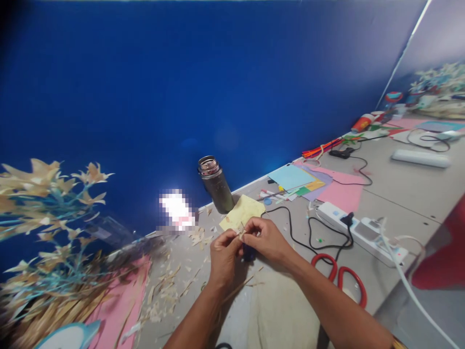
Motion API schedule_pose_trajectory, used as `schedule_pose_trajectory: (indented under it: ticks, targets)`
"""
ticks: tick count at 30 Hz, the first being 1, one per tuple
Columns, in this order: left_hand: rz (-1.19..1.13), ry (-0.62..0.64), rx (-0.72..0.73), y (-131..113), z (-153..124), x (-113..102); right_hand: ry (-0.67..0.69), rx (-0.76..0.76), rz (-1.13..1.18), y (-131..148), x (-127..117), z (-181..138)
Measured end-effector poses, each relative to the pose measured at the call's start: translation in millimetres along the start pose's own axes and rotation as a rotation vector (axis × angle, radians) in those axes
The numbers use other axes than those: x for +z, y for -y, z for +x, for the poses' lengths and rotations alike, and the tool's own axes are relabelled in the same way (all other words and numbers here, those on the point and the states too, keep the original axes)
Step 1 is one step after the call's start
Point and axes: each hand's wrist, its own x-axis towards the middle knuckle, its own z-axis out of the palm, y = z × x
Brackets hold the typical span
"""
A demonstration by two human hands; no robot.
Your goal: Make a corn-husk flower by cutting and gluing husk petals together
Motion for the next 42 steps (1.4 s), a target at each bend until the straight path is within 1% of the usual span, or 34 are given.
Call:
schedule_pose_trajectory:
  ticks: [5, 8, 11, 14, 18, 23, 28, 32, 35, 38, 42]
  targets:
    - [0.001, 0.002, -0.008, 4, 1, -1, 0.008, 0.008, 0.017, 1, -1, 0]
    - [-0.001, 0.009, 0.001, 2, 0, -1, 0.025, 0.036, 0.089, 1, 0, -2]
    - [0.002, 0.009, 0.039, -3, 0, 0, 0.051, 0.066, 0.175, 0, 0, -2]
    - [0.008, -0.001, 0.067, -5, 0, -1, 0.064, 0.076, 0.206, -1, 1, -2]
    - [-0.029, 0.020, 0.001, -2, 2, -2, 0.060, 0.069, 0.172, -3, 1, -1]
    - [-0.216, 0.047, -0.097, 3, 3, -1, 0.008, -0.003, 0.108, -7, -2, 1]
    - [-0.290, 0.050, -0.101, 1, 2, 0, 0.054, -0.009, 0.100, -10, -4, 2]
    - [-0.248, 0.044, -0.033, 3, 2, -2, 0.127, 0.090, 0.206, -11, -4, 2]
    - [-0.110, 0.053, 0.087, 4, 3, -5, 0.142, 0.149, 0.282, -13, -5, 3]
    - [0.018, 0.067, 0.202, 4, 3, -8, 0.155, 0.173, 0.308, -16, -7, 6]
    - [0.125, 0.087, 0.308, 4, 0, -8, 0.150, 0.189, 0.332, -18, -7, 8]
